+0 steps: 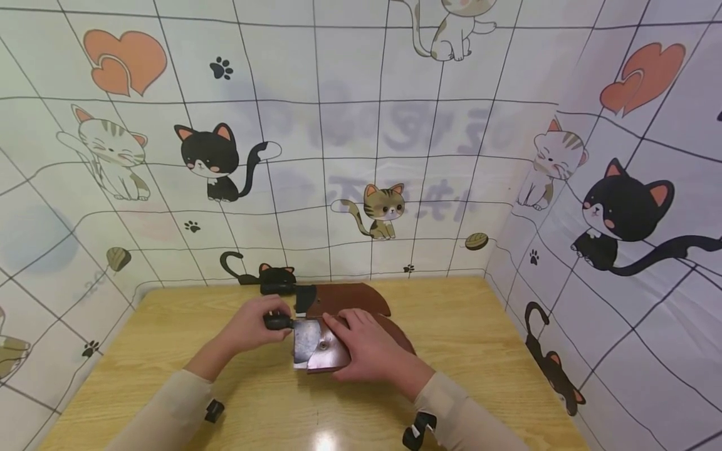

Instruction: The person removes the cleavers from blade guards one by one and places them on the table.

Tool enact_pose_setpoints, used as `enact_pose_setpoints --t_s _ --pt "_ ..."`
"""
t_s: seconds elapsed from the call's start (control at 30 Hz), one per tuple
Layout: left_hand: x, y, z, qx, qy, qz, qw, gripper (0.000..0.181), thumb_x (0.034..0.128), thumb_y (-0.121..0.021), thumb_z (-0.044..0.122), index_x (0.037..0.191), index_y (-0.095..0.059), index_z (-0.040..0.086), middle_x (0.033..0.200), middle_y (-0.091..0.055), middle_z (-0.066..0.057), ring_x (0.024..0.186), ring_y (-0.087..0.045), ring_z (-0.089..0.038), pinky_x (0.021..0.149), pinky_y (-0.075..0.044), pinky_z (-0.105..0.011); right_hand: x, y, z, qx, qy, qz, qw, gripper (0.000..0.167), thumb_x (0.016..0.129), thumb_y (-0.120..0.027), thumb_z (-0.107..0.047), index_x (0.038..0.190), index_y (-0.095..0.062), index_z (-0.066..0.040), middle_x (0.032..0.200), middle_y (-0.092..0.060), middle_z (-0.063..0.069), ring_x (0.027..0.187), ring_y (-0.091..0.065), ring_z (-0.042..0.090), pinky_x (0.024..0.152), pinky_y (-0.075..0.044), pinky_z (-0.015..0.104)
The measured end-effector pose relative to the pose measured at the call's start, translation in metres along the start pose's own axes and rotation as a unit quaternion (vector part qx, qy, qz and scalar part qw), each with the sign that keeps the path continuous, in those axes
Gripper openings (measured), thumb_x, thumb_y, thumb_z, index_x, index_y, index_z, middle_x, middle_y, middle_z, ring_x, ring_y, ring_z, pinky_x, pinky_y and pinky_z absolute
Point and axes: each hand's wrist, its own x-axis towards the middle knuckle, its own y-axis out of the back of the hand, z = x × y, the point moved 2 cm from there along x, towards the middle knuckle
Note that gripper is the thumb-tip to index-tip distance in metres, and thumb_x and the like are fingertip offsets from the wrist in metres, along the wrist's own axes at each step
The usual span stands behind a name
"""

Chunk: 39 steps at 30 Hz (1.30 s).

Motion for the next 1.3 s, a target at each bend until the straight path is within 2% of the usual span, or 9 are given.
enact_pose_setpoints --t_s 0.33,0.67,0.8,0.9,0.97,1.17,1.3 --pt "-0.001 0.002 -0.005 -0.003 0.01 -0.008 0.9999 0.033 0.084 -0.096 0.025 0.107 -0.075 0.034 0.104 -0.066 0.02 0.091 -0.065 -0.008 0.083 -0.058 -0.036 0.002 0.001 -0.002 0.01 -0.009 -0.006 0.9999 0.12 0.082 -0.086 -0.072 0.177 -0.028 -0.028 0.157 -0.045 0.003 0.146 -0.042 0.023 0.124 -0.038 0.049" --pt "-0.002 0.004 -0.007 -0.002 0.008 -0.007 0.9999 0.031 0.0845 -0.095 0.027 0.108 -0.076 0.029 0.105 -0.067 0.02 0.092 -0.066 -0.009 0.083 -0.058 -0.037 0.002 0.004 -0.001 0.016 -0.004 0.004 0.9999 0.119 0.082 -0.088 -0.069 0.176 -0.032 -0.025 0.156 -0.046 0.005 0.146 -0.044 0.025 0.124 -0.039 0.051" --pt "-0.009 0.013 -0.016 -0.015 0.02 0.011 0.9996 0.032 0.0837 -0.095 0.022 0.103 -0.074 0.034 0.101 -0.066 0.019 0.089 -0.064 -0.008 0.08 -0.056 -0.036 -0.007 0.004 0.011 0.011 -0.014 0.013 0.9998 0.117 0.082 -0.088 -0.065 0.176 -0.034 -0.023 0.155 -0.048 0.005 0.146 -0.044 0.025 0.12 -0.042 0.052" --pt "-0.011 0.021 -0.02 -0.027 0.017 0.024 0.9992 0.033 0.0825 -0.095 0.017 0.1 -0.073 0.034 0.097 -0.066 0.018 0.085 -0.064 -0.01 0.078 -0.056 -0.036 -0.012 0.008 0.023 0.015 -0.013 0.025 0.9995 0.116 0.082 -0.09 -0.062 0.175 -0.036 -0.021 0.154 -0.048 0.005 0.143 -0.045 0.025 0.116 -0.044 0.052" --pt "-0.01 0.025 -0.02 -0.029 0.011 0.022 0.9993 0.033 0.0824 -0.095 0.017 0.1 -0.073 0.033 0.097 -0.067 0.017 0.085 -0.065 -0.011 0.079 -0.057 -0.037 -0.013 0.011 0.027 0.023 -0.007 0.027 0.9994 0.117 0.081 -0.091 -0.065 0.175 -0.036 -0.02 0.154 -0.048 0.006 0.142 -0.045 0.026 0.115 -0.044 0.054" --pt "-0.009 0.025 -0.02 0.019 -0.005 0.008 0.9998 0.03 0.0849 -0.097 0.022 0.104 -0.075 0.031 0.099 -0.067 0.019 0.088 -0.065 -0.008 0.081 -0.058 -0.037 -0.014 0.009 0.028 0.027 -0.006 0.01 0.9996 0.125 0.079 -0.089 -0.076 0.176 -0.034 -0.019 0.156 -0.047 0.008 0.144 -0.043 0.028 0.117 -0.043 0.055" --pt "-0.013 0.023 -0.017 0.062 0.002 0.001 0.9981 0.027 0.0888 -0.095 0.026 0.11 -0.078 0.027 0.104 -0.07 0.016 0.092 -0.066 -0.01 0.083 -0.058 -0.041 -0.016 0.004 0.027 0.027 -0.008 -0.003 0.9996 0.125 0.081 -0.083 -0.081 0.176 -0.031 -0.018 0.159 -0.045 0.008 0.147 -0.041 0.027 0.12 -0.041 0.053"
